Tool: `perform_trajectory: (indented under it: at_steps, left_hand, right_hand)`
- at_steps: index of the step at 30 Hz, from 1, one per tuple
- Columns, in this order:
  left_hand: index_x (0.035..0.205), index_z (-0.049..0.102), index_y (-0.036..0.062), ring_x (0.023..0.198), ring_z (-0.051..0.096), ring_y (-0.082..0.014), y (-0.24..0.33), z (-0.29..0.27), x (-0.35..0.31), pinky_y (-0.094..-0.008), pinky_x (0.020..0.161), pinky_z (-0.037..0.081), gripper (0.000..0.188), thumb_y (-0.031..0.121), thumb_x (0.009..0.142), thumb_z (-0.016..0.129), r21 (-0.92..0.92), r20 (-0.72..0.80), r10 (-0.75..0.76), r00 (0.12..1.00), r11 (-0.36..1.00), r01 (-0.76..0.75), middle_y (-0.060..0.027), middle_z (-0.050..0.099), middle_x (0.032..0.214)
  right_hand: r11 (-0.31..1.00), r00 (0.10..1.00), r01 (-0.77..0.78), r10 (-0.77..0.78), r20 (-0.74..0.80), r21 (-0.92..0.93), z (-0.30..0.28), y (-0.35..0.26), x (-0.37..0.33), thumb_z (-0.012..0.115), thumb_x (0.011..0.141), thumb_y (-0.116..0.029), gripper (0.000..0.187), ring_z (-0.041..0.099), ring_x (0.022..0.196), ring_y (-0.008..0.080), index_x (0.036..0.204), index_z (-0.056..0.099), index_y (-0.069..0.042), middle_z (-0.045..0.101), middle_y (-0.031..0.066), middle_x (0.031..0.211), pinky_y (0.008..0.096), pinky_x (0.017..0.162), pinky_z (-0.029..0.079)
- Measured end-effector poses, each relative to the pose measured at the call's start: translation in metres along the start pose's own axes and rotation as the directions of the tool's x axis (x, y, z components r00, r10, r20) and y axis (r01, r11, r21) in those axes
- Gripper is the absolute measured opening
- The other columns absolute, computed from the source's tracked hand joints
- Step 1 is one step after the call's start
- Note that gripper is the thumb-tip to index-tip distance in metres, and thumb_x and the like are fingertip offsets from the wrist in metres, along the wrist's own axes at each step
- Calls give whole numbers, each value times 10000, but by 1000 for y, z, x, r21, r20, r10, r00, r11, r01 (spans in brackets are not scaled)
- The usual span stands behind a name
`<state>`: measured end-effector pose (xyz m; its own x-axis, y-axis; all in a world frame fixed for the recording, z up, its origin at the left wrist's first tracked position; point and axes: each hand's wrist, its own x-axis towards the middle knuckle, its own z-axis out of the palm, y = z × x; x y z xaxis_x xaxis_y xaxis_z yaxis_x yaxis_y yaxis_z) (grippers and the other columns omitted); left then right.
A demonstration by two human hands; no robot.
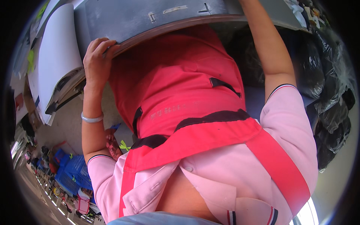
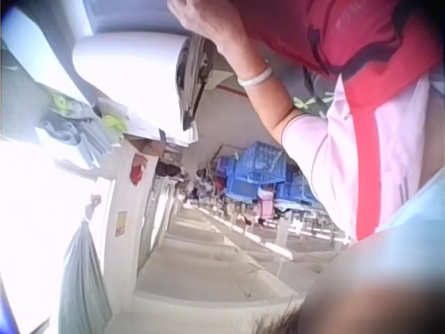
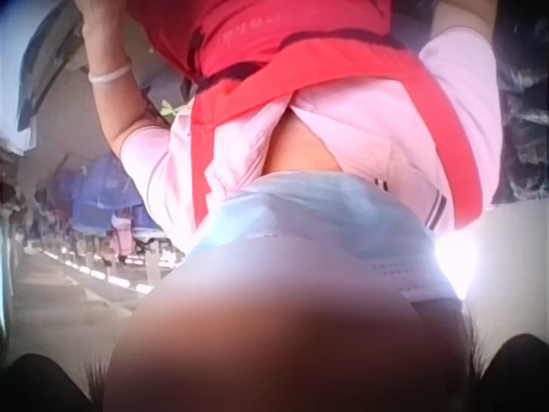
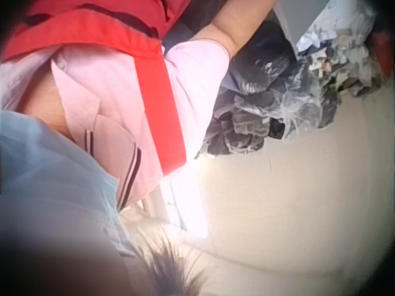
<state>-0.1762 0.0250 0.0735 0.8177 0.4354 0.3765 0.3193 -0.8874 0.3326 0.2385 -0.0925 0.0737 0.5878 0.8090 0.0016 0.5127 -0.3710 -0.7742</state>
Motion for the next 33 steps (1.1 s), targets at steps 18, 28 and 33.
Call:
perform_trajectory:
  at_steps: [18,28,33]
  left_hand:
    - [944,740,38,915,663,-308,23,-4,26,-415,800,534,228,253,882,782,-27,84,-62,995,998,64,-102,669,940]
    - [886,624,62,850,642,-335,63,110,105,-439,771,530,106,162,919,615,-44,-171,69,983,996,-78,-153,620,875]
    - [946,615,81,919,591,-313,66,105,102,-487,837,452,93,168,914,613,50,-122,110,986,993,-104,-126,606,947]
  right_hand:
    - [987,993,94,-101,-52,-131,0,16,4,730,919,-304,314,545,707,120,866,707,5,629,29,723,333,661,463]
    - [966,968,131,-173,-183,-224,4,3,-4,670,984,-244,253,527,723,102,887,639,-13,588,17,753,301,667,448]
    - [929,996,83,-85,-9,361,-12,-2,-47,572,1075,-222,220,633,661,85,939,632,-60,655,12,791,241,603,541]
